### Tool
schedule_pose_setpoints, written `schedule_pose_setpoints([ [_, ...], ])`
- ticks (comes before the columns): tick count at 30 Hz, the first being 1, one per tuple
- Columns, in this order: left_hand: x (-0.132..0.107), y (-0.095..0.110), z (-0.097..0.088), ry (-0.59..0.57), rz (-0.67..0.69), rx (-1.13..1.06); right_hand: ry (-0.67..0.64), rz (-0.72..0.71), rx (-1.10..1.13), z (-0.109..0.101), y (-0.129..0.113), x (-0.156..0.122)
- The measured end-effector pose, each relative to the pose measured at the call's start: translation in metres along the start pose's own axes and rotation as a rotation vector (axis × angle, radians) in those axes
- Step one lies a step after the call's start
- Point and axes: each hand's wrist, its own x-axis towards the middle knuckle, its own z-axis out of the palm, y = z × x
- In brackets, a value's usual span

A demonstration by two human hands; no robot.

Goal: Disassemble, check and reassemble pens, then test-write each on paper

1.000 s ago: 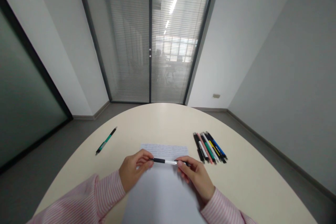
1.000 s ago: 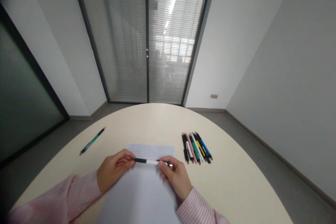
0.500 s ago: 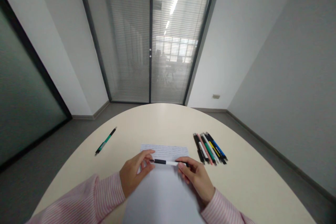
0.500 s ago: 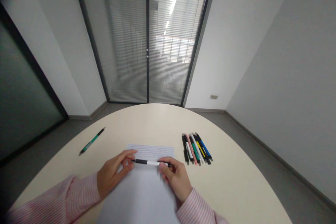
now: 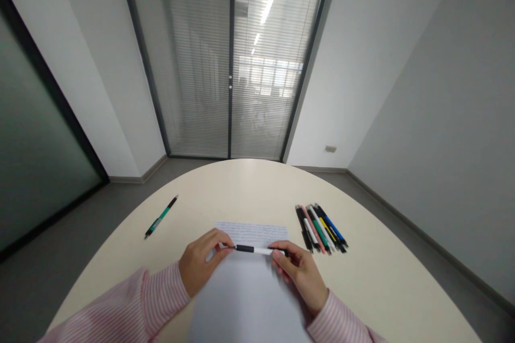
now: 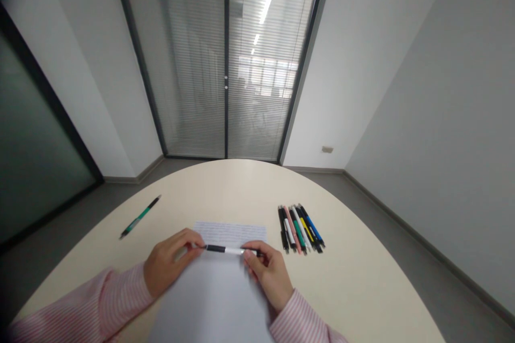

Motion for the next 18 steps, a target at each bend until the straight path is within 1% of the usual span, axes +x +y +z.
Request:
schedule_pose_setpoints([
  [2, 0.0002, -0.0016, -0.0005, -0.008, -0.029, 0.027, 0.001, 0.001, 0.003, -0.0002, 0.0003, -0.0002],
  [5, -0.0002, -0.0030, -0.0006, -0.064, -0.086, 0.052, 0.000, 0.000, 0.007, -0.0003, 0.0008, 0.0000],
  [7, -0.0001, -0.0025, -0.0007, -0.061, -0.104, 0.025, 0.003, -0.001, 0.008, -0.0003, 0.0008, 0.0002],
  [10, 0.0007, -0.0003, -0.0010, -0.028, -0.091, -0.032, 0.010, 0.001, 0.007, 0.0000, 0.0001, 0.0003],
  [13, 0.0012, 0.0001, -0.0015, -0.035, -0.067, -0.030, 0.009, 0.000, 0.003, 0.0002, -0.0007, -0.0001],
  [16, 0.0008, -0.0013, -0.0018, -0.065, -0.125, 0.002, 0.004, -0.001, 0.003, 0.0001, -0.0011, -0.0003],
  [18, 0.0007, -0.0015, -0.0017, -0.090, -0.168, -0.019, 0.004, -0.002, 0.004, -0.0002, -0.0010, -0.0001],
])
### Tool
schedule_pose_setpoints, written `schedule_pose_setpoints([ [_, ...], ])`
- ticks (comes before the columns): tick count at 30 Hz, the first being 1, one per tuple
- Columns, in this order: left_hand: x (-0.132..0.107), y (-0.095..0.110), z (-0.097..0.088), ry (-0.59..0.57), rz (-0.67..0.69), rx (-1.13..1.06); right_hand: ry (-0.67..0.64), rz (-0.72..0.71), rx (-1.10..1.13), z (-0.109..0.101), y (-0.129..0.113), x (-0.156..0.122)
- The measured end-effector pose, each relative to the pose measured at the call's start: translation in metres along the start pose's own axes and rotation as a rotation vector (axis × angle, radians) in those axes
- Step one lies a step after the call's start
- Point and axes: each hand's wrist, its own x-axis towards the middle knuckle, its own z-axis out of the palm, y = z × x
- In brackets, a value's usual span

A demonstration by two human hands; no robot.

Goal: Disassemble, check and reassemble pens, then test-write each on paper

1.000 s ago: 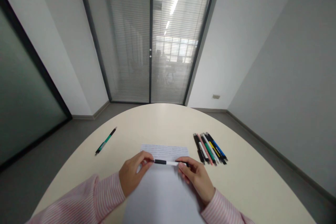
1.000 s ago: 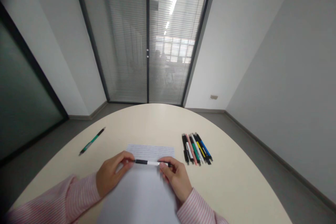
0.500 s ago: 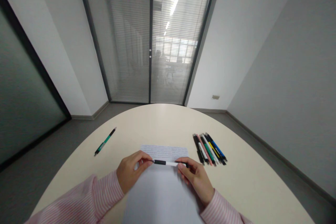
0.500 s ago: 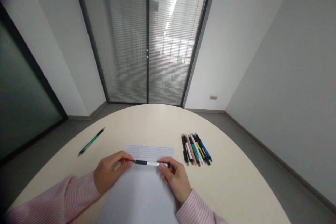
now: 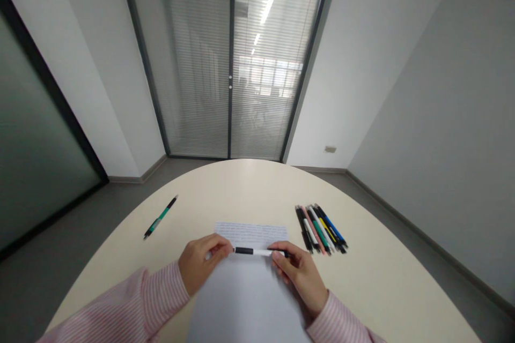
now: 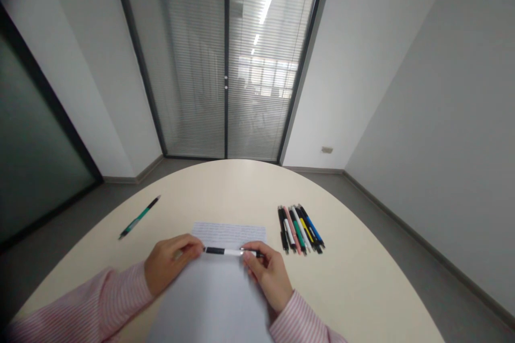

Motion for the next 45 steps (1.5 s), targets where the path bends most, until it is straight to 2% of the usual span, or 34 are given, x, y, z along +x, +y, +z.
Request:
schedule_pose_setpoints([
  [4, 0.001, 0.003, 0.000, 0.030, -0.021, -0.121, 0.002, -0.002, 0.001, 0.000, 0.001, 0.000],
  [8, 0.001, 0.004, 0.000, 0.066, 0.062, -0.057, 0.000, -0.007, 0.002, 0.000, 0.002, 0.000],
  [16, 0.002, 0.004, -0.002, 0.033, 0.011, -0.027, 0.005, -0.011, 0.007, -0.001, 0.002, 0.001],
  [18, 0.003, 0.007, -0.003, 0.039, -0.029, -0.100, 0.013, -0.011, 0.012, 0.000, 0.002, 0.002],
  [23, 0.010, 0.011, -0.004, 0.001, -0.296, -0.561, 0.013, -0.007, 0.027, 0.000, 0.004, 0.002],
  [29, 0.010, 0.009, -0.005, -0.049, -0.386, -0.662, 0.005, -0.005, 0.025, 0.000, 0.003, 0.001],
  [35, 0.010, 0.007, -0.007, -0.044, -0.456, -0.755, 0.000, -0.014, 0.021, -0.001, 0.005, 0.001],
  [40, 0.011, 0.011, -0.010, -0.052, -0.461, -0.737, 0.001, -0.020, 0.037, -0.001, 0.006, 0.001],
  [45, 0.014, 0.010, -0.015, 0.040, -0.336, -0.557, 0.006, -0.022, 0.070, -0.002, 0.008, 0.002],
])
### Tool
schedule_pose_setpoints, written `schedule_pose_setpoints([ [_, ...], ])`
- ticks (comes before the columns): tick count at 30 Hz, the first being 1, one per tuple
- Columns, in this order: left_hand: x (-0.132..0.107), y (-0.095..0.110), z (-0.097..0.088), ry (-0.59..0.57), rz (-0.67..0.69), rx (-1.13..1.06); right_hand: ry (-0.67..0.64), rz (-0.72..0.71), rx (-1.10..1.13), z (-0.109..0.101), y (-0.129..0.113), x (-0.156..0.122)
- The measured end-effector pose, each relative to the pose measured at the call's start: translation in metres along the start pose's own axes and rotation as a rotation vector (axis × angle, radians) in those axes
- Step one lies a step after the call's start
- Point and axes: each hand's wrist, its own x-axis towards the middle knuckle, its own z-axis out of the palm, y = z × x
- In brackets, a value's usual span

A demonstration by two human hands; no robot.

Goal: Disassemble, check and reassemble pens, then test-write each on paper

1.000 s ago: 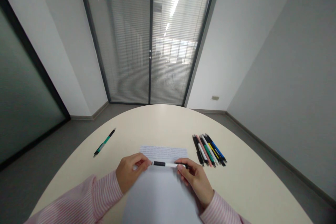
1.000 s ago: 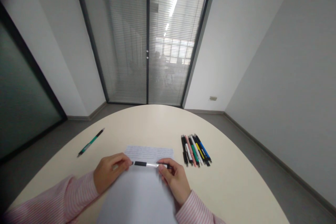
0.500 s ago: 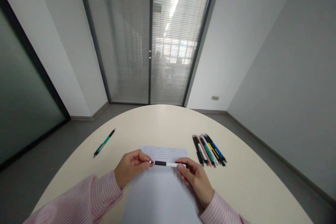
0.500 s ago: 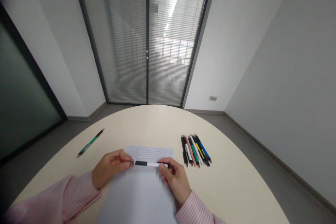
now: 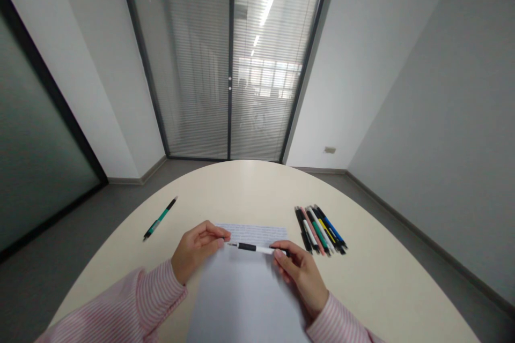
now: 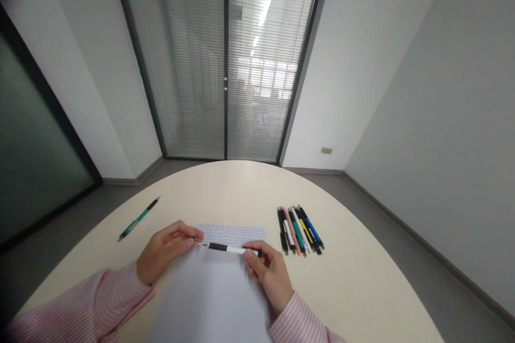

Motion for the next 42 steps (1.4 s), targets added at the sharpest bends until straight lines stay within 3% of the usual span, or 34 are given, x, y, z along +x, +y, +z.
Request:
schedule_pose_setpoints([
  [5, -0.002, -0.009, 0.000, 0.044, 0.169, 0.298, 0.015, -0.001, 0.045, -0.001, 0.002, 0.000],
  [10, -0.004, -0.020, 0.003, -0.039, 0.383, 0.650, 0.015, 0.007, 0.062, 0.000, 0.001, 0.000],
  [12, -0.003, -0.024, 0.003, -0.072, 0.403, 0.720, 0.016, 0.008, 0.061, 0.000, 0.001, 0.000],
  [23, -0.007, -0.041, 0.004, -0.009, 0.397, 0.788, 0.004, 0.006, 0.048, -0.001, 0.001, 0.000],
  [29, -0.006, -0.026, 0.004, 0.077, 0.460, 0.647, 0.000, -0.012, 0.043, -0.002, 0.003, 0.001],
  [37, -0.008, -0.009, 0.004, -0.026, 0.563, 0.538, -0.038, -0.024, 0.116, -0.001, 0.000, -0.001],
  [42, -0.017, -0.006, 0.013, -0.137, 0.617, 0.452, -0.189, -0.010, 0.156, 0.005, -0.004, -0.005],
])
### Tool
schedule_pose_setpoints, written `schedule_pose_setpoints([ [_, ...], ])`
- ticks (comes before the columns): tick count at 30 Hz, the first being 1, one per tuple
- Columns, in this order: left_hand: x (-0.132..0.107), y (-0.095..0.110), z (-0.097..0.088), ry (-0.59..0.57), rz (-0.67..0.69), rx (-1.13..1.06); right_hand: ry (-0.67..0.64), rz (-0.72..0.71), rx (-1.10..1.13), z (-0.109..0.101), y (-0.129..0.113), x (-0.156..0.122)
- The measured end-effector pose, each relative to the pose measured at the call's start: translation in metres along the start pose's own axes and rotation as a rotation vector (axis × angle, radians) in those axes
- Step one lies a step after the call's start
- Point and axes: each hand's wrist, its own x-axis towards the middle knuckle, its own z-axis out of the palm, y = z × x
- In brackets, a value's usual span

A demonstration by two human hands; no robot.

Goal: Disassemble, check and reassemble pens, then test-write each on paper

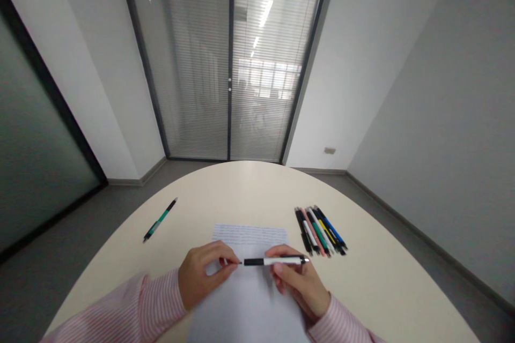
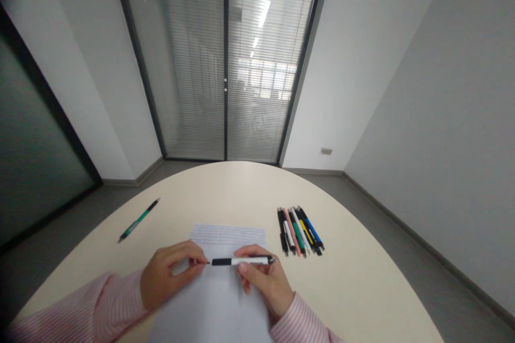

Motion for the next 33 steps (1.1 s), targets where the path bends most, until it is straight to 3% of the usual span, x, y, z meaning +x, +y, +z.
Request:
schedule_pose_setpoints([
  [5, -0.002, 0.012, 0.006, -0.064, 0.072, -0.057, -0.258, 0.018, -0.072, 0.005, -0.009, -0.004],
  [11, -0.003, 0.010, 0.008, -0.055, 0.093, -0.056, -0.326, 0.162, 0.214, 0.003, -0.016, -0.008],
  [27, -0.004, 0.014, 0.007, -0.039, 0.033, 0.044, -0.264, 0.110, 0.340, 0.007, -0.021, -0.006],
  [33, -0.006, 0.010, 0.004, 0.047, 0.006, 0.248, -0.102, 0.028, 0.401, 0.003, -0.019, -0.003],
])
